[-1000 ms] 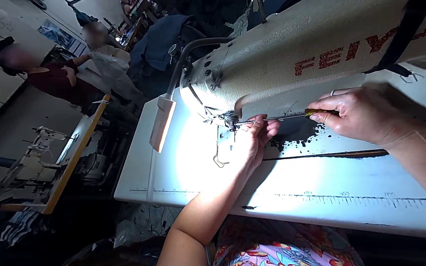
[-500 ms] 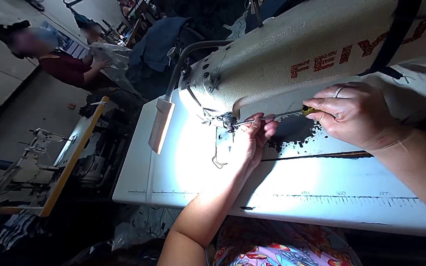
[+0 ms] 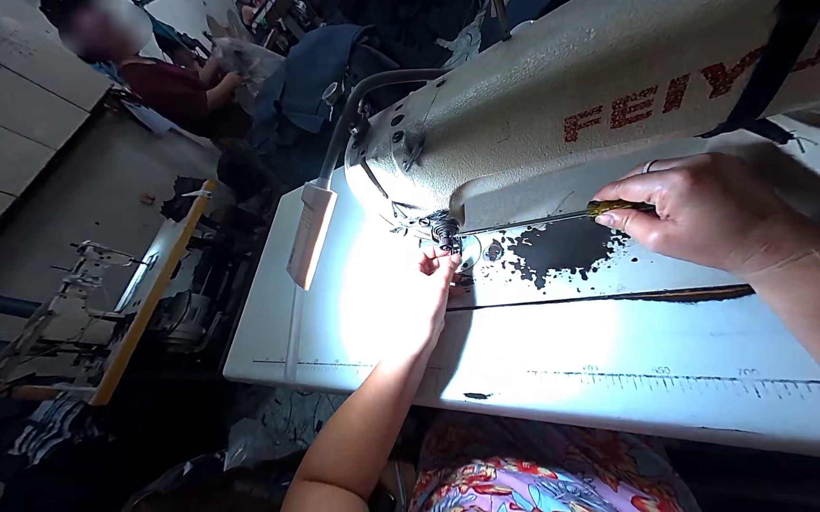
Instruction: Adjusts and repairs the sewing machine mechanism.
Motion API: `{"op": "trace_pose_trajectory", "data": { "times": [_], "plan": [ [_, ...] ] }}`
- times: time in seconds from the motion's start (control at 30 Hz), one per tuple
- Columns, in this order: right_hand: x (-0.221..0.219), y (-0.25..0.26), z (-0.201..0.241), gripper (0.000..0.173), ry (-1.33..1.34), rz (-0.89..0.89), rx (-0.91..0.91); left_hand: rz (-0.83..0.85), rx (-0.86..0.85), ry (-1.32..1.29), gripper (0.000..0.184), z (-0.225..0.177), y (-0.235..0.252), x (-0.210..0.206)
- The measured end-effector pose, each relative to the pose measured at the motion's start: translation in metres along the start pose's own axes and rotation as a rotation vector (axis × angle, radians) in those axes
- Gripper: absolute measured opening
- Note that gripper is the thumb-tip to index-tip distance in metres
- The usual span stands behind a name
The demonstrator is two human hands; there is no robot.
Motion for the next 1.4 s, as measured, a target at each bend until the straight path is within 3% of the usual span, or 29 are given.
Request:
{"op": "trace_pose_trajectory", "data": {
  "times": [0.1,0.4,1.4],
  "plan": [
    [0.001,0.001,-0.001,0.029,-0.008,0.022,-0.011,0.052,-0.002,-0.007,0.002,-0.005,-0.002,-0.004],
    [0.004,0.002,0.000,0.022,0.054,0.162,-0.120,0.110,0.302,-0.516,0.022,-0.020,-0.006,-0.048],
    [0.002,0.002,-0.002,0.028,0.038,0.094,-0.070,0.163,0.205,-0.654,0.017,-0.019,-0.005,-0.057]
  ]
}}
Point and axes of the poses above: each hand's wrist, its own y-axis towards the middle knuckle, its own x-axis out of the back of the hand, z = x × y, the point moved 3 cm from there along y, towards the middle knuckle, and after that the axes turned 12 degrees about -x, right-handed, at the moved point
